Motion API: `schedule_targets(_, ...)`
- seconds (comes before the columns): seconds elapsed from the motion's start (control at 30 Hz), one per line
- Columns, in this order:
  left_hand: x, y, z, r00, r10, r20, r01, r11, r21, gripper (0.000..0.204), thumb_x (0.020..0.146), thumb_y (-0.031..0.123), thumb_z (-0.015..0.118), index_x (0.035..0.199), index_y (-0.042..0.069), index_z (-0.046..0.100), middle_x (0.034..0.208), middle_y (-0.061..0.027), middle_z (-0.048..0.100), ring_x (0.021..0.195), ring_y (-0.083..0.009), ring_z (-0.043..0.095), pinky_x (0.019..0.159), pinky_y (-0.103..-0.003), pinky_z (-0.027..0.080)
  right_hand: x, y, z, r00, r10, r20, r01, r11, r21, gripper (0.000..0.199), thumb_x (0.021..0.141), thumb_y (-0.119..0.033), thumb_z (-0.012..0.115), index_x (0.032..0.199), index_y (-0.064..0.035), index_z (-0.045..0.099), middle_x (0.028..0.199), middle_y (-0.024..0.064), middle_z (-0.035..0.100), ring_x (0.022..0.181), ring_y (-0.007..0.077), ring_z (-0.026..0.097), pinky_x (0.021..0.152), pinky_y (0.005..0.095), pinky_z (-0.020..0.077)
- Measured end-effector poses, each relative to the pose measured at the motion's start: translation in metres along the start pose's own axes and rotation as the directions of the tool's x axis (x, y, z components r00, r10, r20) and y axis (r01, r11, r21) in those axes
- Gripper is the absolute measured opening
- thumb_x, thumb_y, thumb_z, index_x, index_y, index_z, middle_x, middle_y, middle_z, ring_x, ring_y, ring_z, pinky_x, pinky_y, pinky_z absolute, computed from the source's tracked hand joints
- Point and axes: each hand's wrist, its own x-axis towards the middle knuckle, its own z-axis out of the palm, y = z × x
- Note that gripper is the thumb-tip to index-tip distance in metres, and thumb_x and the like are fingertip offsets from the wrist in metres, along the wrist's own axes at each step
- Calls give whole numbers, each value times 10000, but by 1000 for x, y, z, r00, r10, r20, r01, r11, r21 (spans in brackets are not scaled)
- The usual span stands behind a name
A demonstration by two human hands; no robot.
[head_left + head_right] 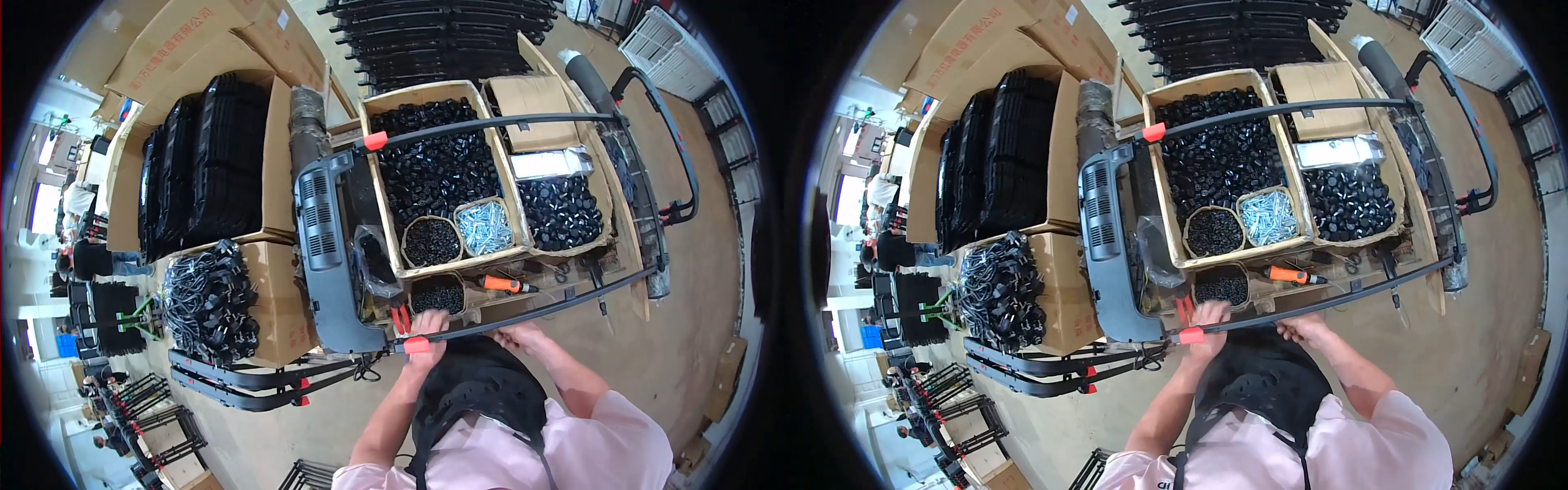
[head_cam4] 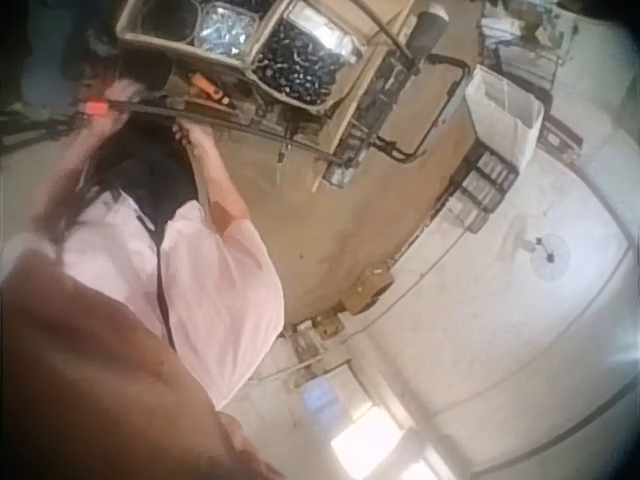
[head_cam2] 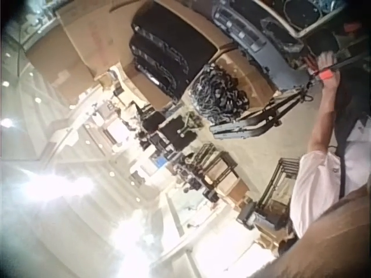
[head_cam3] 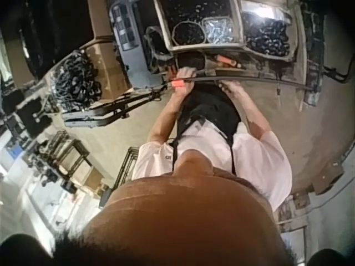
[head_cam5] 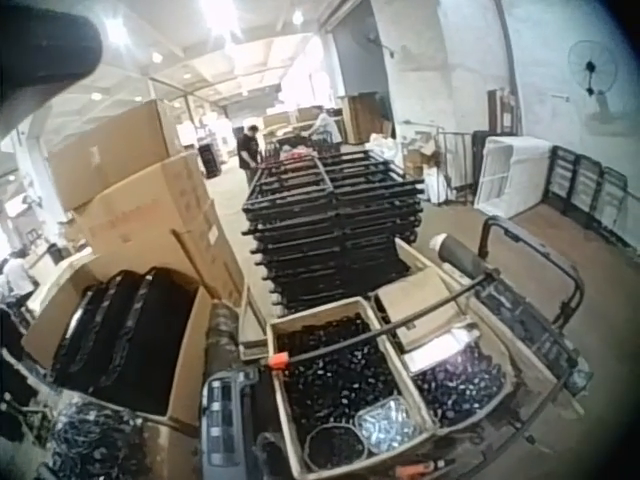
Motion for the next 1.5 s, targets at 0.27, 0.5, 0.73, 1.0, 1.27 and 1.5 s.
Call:
schedule_targets(0.27,71,-16,49,967,-255,27,241,941,239,528,855,229,803,1324,49,640,1376,-216,572,1272,-439,525,1043,-541,477,137,-5,5,992,-15,-123,106,608,787,294,1067,-311,624,1152,-30,644,1044,148,734,804,252,723,669,377,609)
schedule_targets(0.5,73,-12,37,953,-210,217,127,931,343,568,828,294,836,1315,80,637,1337,-207,550,1259,-410,524,991,-514,520,168,-26,19,911,175,-375,232,535,812,271,979,-297,755,1040,-53,654,832,97,700,648,229,672,533,374,584)
schedule_targets(0.73,68,-20,47,930,-218,297,123,943,308,368,892,242,778,1176,46,650,1194,-213,596,1134,-410,589,922,-512,547,168,-38,-25,878,96,-468,375,468,800,272,859,-260,814,1042,-154,642,845,-2,661,637,156,593,452,311,452)
schedule_targets(1.0,65,-39,39,941,-205,270,173,975,136,286,889,127,728,1136,17,635,1116,-236,618,1070,-447,627,888,-548,555,101,-34,-39,985,-98,-139,169,460,872,258,895,-327,724,1094,-164,711,835,-10,617,657,153,565,487,295,414)
schedule_targets(1.27,61,-54,46,944,-323,69,330,929,-166,298,898,87,667,1176,-9,620,1111,-274,670,1039,-447,664,914,-529,542,75,15,-23,982,-129,-135,176,398,900,323,898,-306,739,1183,-178,659,858,26,635,725,215,649,562,347,540)
schedule_targets(1.5,58,-63,29,674,-595,438,628,149,-764,250,982,141,594,1201,23,615,889,-75,649,733,-155,623,658,-308,521,42,27,-13,979,-170,-116,189,517,835,374,872,-286,769,1230,-231,679,880,37,689,819,219,703,726,416,572)
